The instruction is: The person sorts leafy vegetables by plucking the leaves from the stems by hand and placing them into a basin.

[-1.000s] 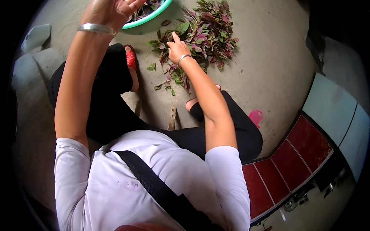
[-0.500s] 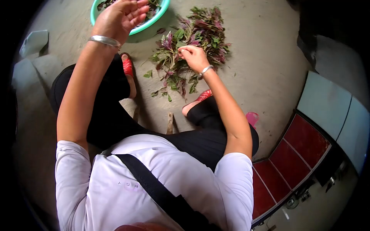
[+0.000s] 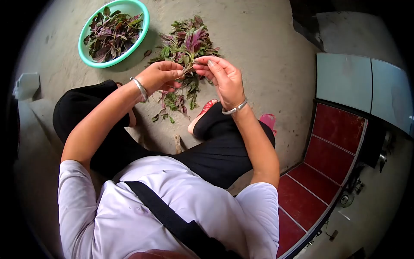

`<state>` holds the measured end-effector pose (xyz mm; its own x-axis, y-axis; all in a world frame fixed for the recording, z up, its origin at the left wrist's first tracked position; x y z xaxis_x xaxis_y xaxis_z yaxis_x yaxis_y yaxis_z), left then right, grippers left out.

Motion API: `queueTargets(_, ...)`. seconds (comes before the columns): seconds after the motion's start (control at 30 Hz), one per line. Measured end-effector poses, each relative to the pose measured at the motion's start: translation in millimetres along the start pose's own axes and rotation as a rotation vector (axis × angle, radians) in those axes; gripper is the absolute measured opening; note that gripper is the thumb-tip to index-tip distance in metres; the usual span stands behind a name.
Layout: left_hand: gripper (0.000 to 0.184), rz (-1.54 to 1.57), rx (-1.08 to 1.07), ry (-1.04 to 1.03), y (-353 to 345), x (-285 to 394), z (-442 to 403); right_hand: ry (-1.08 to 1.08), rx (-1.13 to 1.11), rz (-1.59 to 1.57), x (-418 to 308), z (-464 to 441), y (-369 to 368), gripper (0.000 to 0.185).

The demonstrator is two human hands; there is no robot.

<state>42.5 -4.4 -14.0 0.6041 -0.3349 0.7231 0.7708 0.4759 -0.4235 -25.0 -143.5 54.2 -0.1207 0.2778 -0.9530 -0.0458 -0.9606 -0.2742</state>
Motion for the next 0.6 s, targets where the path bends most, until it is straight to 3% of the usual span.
queueTargets(0.23,0.012,0.008,-0.008,-0.143,4.1,-6.9,-15.2,0.016,0.093,-0.071,15.8,5.4,18.7,0.024)
queueTargets(0.37,0.01,-0.004,0.035,-0.199,6.4,-0.9,-19.1,0.003,0.306,0.223,11.9,1.9,44.1,0.021)
queueTargets(0.47,0.009,-0.153,0.007,-0.191,1.5,1.4,-23.1,0.068,0.223,0.396,6.4,-5.7,48.8,0.017)
queueTargets(0.6,0.009,-0.255,-0.058,-0.222,-10.4,0.6,-25.5,-0.053,0.02,0.363,15.7,-9.6,40.2,0.018)
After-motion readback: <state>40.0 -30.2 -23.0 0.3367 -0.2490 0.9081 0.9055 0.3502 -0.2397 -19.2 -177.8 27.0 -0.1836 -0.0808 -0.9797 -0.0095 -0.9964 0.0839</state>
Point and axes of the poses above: each hand's wrist, its own z-axis away from the middle knuckle, its own y-axis out of the back of the hand, x = y × z, the point moved 5 cm from there along -z, towards the middle knuckle, and after that the axes turned 11 degrees about -x, right-handed, at the moved point
